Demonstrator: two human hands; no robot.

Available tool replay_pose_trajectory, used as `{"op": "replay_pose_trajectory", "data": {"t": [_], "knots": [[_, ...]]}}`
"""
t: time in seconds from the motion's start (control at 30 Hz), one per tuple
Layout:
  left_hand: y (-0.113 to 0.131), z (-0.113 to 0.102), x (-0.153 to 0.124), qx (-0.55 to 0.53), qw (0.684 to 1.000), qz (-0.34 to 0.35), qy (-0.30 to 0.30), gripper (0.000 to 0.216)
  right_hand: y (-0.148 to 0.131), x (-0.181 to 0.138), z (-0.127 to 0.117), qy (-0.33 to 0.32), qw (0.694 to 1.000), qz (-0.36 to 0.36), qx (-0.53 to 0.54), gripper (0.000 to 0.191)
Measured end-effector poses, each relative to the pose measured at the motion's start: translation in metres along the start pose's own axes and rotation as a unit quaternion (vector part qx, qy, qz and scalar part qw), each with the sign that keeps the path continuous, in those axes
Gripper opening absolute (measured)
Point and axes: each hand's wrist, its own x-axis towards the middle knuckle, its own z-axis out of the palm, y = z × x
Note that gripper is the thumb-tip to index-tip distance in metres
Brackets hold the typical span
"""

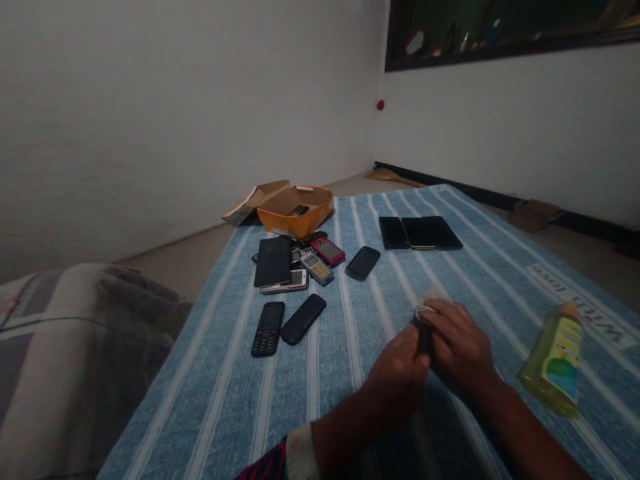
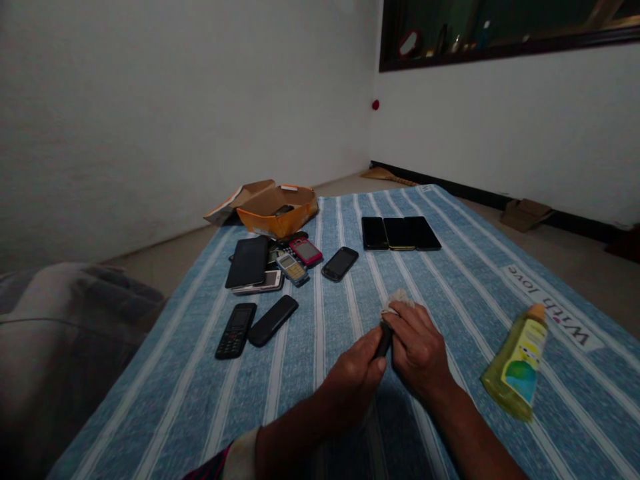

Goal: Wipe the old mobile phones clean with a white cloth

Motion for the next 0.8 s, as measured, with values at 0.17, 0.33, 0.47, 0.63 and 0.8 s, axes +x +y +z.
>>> {"op": "replay_pose_trajectory", "data": {"t": [0.17, 0.33, 0.47, 0.63, 0.8], "knots": [[0.006, 0.006, -0.013, 0.143, 0.985, -0.099, 0.013, 0.031, 0.001, 0.0, 0.001, -0.009, 1.0, -0.008, -0.006, 0.028], [0.012, 0.019, -0.008, 0.134, 0.988, -0.061, 0.046, 0.05, 0.001, 0.0, 0.001, -0.001, 1.0, -0.006, -0.001, 0.028], [0.014, 0.017, -0.011, 0.115, 0.991, -0.066, 0.0, 0.055, 0.002, 0.0, 0.0, -0.008, 1.0, -0.002, 0.003, 0.028], [0.014, 0.013, -0.023, 0.141, 0.981, -0.135, 0.002, 0.041, 0.001, 0.002, 0.001, -0.007, 1.0, 0.007, -0.003, 0.031], [0.022, 0.017, -0.015, 0.097, 0.992, -0.069, 0.029, 0.051, 0.0, 0.003, 0.001, -0.001, 1.0, -0.002, -0.015, 0.028]]}}
